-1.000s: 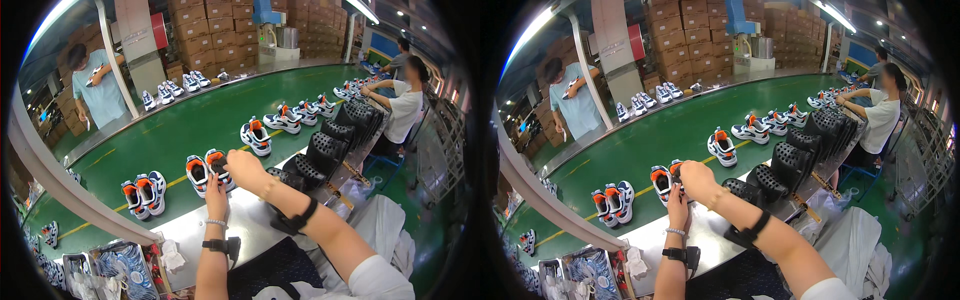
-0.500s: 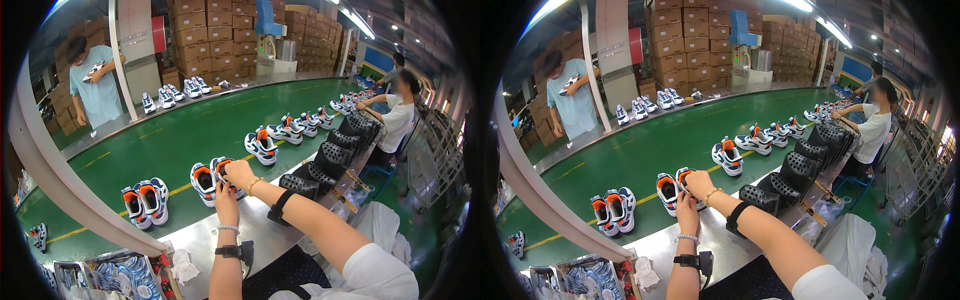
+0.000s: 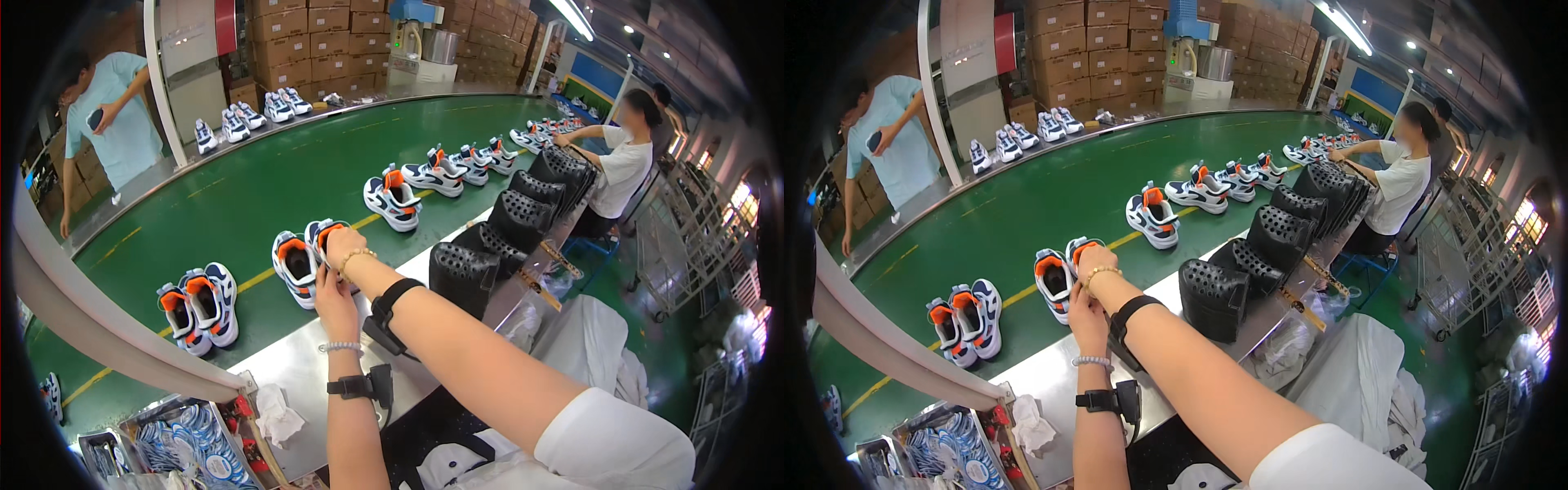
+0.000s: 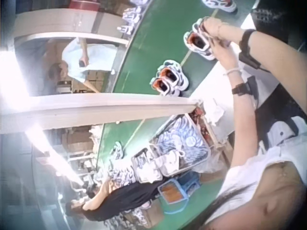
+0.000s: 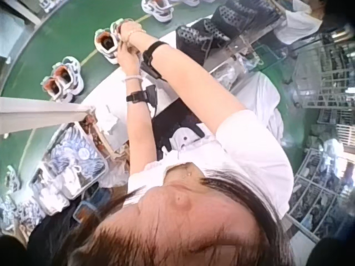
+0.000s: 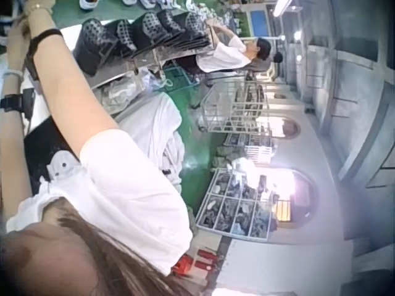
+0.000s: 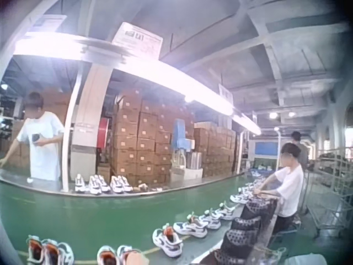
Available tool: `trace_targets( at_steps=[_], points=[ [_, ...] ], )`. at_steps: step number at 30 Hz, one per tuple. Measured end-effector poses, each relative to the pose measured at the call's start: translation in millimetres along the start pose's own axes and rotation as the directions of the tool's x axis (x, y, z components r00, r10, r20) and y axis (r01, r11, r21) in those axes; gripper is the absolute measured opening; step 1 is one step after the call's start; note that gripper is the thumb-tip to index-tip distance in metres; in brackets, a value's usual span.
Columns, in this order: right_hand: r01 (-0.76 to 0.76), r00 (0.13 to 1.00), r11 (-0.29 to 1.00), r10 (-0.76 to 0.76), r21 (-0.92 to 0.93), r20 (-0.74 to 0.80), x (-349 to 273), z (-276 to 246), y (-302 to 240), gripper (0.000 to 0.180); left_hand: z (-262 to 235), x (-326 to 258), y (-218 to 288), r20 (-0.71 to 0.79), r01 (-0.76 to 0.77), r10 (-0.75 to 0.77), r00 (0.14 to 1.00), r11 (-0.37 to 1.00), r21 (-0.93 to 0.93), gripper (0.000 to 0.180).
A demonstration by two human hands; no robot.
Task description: Inspect and organize sneakers on a workstation table next to a conveyor belt.
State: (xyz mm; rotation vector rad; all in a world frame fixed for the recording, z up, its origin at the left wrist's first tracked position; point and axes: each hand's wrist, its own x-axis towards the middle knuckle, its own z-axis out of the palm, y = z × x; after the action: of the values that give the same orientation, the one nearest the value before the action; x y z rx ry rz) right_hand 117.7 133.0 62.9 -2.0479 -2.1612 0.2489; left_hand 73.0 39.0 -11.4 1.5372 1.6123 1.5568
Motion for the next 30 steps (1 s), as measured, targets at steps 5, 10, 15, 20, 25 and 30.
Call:
trace_targets(
  at_steps=[5,10,15,20,25,30],
  points=[
    [0.018,0.999,1.0,-0.018,-0.008,-0.044,7.1,14.4,-2.9,0.017,-3.1,2.6,-5.2,-0.049,-0.093,0.098,0.994,0.991,0.098,0.03],
    [0.019,0.995,0.999,-0.022,-0.036,-0.092,16.4,19.7,-1.2,0.017,-3.4,1.4,4.6,-0.053,0.0,0.008,0.999,0.989,0.147,0.03],
    [0.091,0.992,0.996,-0.089,0.021,-0.089,5.5,12.6,4.3,0.021,-7.8,-4.8,11.7,-0.122,0.044,-0.019,0.992,0.978,0.204,0.027],
    [0.185,0.968,0.983,-0.178,0.02,-0.177,-1.8,13.0,0.1,0.018,-12.8,-5.5,12.1,-0.125,0.044,-0.014,0.992,0.971,0.234,0.023],
    [0.187,0.97,0.982,-0.189,-0.033,-0.151,2.8,20.1,-18.6,0.013,-20.0,0.0,6.7,-0.082,0.069,-0.056,0.995,0.982,0.173,0.027],
    [0.134,0.975,0.991,-0.133,-0.007,-0.178,6.1,10.5,-3.3,0.011,-1.4,-0.8,19.9,-0.077,-0.016,0.036,0.996,0.968,0.251,0.034]
  ],
)
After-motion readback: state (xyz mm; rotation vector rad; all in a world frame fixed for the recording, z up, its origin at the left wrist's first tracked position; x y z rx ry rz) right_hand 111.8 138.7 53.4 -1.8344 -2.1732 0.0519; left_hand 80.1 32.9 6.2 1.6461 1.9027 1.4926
